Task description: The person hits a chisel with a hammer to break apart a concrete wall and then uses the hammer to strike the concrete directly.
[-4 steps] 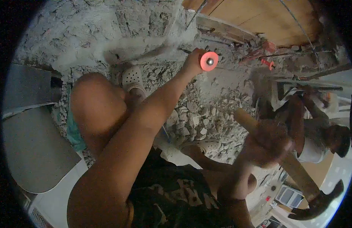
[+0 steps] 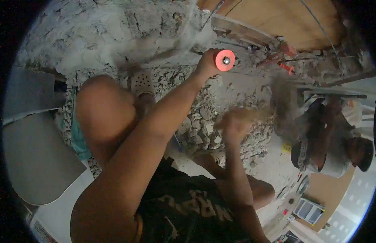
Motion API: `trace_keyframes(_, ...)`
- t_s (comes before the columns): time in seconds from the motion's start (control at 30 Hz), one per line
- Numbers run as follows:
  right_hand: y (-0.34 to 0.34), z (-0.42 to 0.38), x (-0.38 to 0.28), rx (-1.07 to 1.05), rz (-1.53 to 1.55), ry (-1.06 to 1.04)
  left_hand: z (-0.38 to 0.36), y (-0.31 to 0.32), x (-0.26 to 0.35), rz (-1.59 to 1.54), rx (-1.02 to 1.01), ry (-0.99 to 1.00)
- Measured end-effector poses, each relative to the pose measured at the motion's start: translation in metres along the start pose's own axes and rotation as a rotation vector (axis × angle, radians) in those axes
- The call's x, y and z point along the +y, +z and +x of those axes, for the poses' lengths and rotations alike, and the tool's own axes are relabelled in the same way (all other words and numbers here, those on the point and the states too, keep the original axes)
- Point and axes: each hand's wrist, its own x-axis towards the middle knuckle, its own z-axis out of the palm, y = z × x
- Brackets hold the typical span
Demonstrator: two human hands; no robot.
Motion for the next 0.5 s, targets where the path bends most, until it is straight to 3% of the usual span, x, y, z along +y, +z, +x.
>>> trace_keyframes(0.07,0.015,0.004,0.019,-0.451,-0.04,0.396,-0.005,0.01,0.012,-0.118,-0.029,-0.017)
trace_keyframes(0.1,0.011,0.005,0.011,-0.462,-0.04,0.397,-0.02,0.021,0.009,-0.208,0.014,-0.008)
trace_keyframes(0.17,-0.002,0.006,-0.009,-0.358,0.132,0.433,-0.03,0.028,-0.007,-0.291,0.06,0.0)
trace_keyframes(0.23,-0.027,0.016,-0.04,-0.226,0.29,0.424,-0.021,0.036,-0.021,0.181,-0.032,0.105)
trace_keyframes(0.3,-0.06,0.03,-0.074,-0.144,0.344,0.405,-0.016,0.029,-0.001,0.127,0.023,0.137)
trace_keyframes(0.37,-0.09,0.061,-0.126,0.027,0.481,0.24,-0.003,0.029,0.003,-0.129,0.187,0.051)
trace_keyframes(0.4,-0.103,0.075,-0.149,0.113,0.548,0.158,0.005,0.032,-0.005,0.035,0.196,0.142)
trace_keyframes(0.5,-0.124,0.097,-0.15,0.28,0.678,0.007,0.007,0.029,0.002,0.1,0.167,0.052)
